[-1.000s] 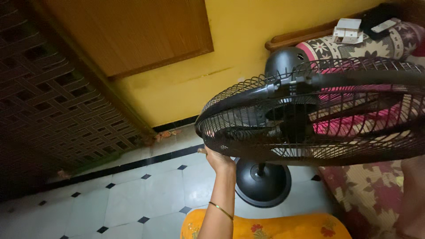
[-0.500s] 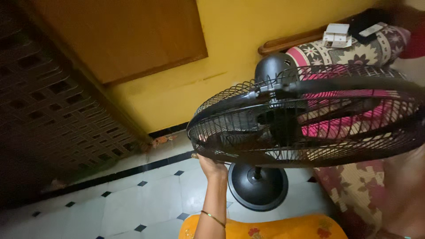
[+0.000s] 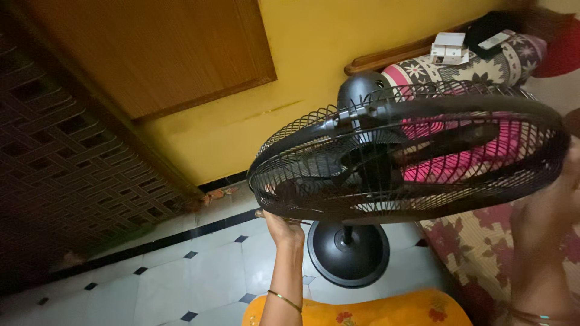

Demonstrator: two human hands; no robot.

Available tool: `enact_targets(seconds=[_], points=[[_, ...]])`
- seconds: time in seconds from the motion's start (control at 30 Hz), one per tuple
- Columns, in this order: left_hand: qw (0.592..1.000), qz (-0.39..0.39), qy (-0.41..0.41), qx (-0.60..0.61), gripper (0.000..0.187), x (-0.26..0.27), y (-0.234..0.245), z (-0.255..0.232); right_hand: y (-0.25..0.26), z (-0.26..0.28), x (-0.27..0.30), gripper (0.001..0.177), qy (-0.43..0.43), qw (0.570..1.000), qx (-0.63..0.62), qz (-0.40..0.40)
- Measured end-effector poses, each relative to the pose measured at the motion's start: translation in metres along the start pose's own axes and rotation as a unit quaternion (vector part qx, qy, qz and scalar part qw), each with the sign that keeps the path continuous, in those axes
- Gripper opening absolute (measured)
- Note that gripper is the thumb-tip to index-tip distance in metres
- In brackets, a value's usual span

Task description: The person assembles a standing fan by hand. They attach the front grill to the fan head and secure it with a nut, then use a screwdriver to tighten the nut.

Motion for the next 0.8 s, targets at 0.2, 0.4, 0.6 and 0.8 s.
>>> enact_targets(seconds=[0.2, 0.4, 0.6, 0.8], points=[[1.000, 0.004, -0.019, 0.006, 0.040, 0.003, -0.011, -0.006, -0.022, 0.029, -0.006, 0.038, 0.049, 0.996, 0.076, 0.027], [0.999, -0.019, -0.021, 0.029, 0.039, 0.001, -0.006, -0.002, -0.045, 0.056, -0.022, 0.052, 0.050, 0.944, 0.324, 0.024], [0.999, -0.032, -0.024, 0.035, 0.038, -0.005, -0.001, 0.003, -0.069, 0.083, -0.032, 0.065, 0.115, 0.967, 0.198, 0.112], [0.998, -0.024, -0.028, 0.042, 0.040, -0.008, -0.002, 0.006, -0.081, 0.098, -0.042, 0.071, 0.101, 0.904, 0.398, 0.122]])
Point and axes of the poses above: each hand's wrist, its own x-axis away from the middle knuckle, its own y-axis out of the back of the hand, z = x × y, the point moved 10 cm from there along -x, towards the middle knuckle, and after that the axes turned 13 degrees about z, right-handed, at the moved point
